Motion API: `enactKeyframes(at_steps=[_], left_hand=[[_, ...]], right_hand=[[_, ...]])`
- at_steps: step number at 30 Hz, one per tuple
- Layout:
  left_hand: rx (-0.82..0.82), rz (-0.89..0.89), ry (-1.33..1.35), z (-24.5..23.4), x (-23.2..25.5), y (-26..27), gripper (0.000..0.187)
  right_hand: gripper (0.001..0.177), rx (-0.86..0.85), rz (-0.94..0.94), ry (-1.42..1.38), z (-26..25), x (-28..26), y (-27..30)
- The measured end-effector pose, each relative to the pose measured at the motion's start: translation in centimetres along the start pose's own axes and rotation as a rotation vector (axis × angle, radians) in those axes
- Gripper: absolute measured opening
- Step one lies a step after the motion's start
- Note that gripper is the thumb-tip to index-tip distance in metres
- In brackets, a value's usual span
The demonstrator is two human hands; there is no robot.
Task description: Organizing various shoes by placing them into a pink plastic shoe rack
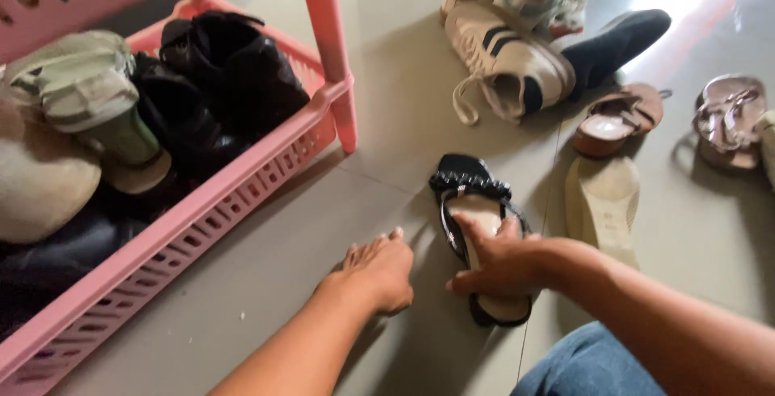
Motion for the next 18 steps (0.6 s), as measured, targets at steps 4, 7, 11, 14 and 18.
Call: enactKeyframes(at_steps=[4,7,11,14,18], left_hand=[[0.025,0.033,-0.006,-1.4,0.6,0.2,0.077],[-0.053,0.026,-0.041,-1.6,0.9,1.7,0.082],[-0.035,-0.016,0.018,-2.6,0.8,1.4,0.057],[-0.039,-0.008,-0.005,-2.2,0.6,1.5,0.055],[-0.009,0.0,0.015,-1.8,0.3,1.5,0.067]], right_hand=[[0.118,0.003,0.03,-0.01,-0.8,-0.2,0.6],[0.12,-0.026,-0.024,-0.017,-0.1,-0.7,0.6],[0.118,-0.005,0.0,-0.016,-1.0,-0.3,0.6],[0.12,-0.006,0.003,-0.018,-0.1,-0.4,0.3],[0.119,0.007,0.007,0.039,0.4,0.2,-0.6]])
Point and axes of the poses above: each hand's wrist, its own y-axis away from the middle knuckle, its own z-axis out of the palm, x = y × z, the point moved 9 cm from there along -y, towards the middle knuckle, and after that the axes turned 1 degree about -z, right-handed, at the moved point
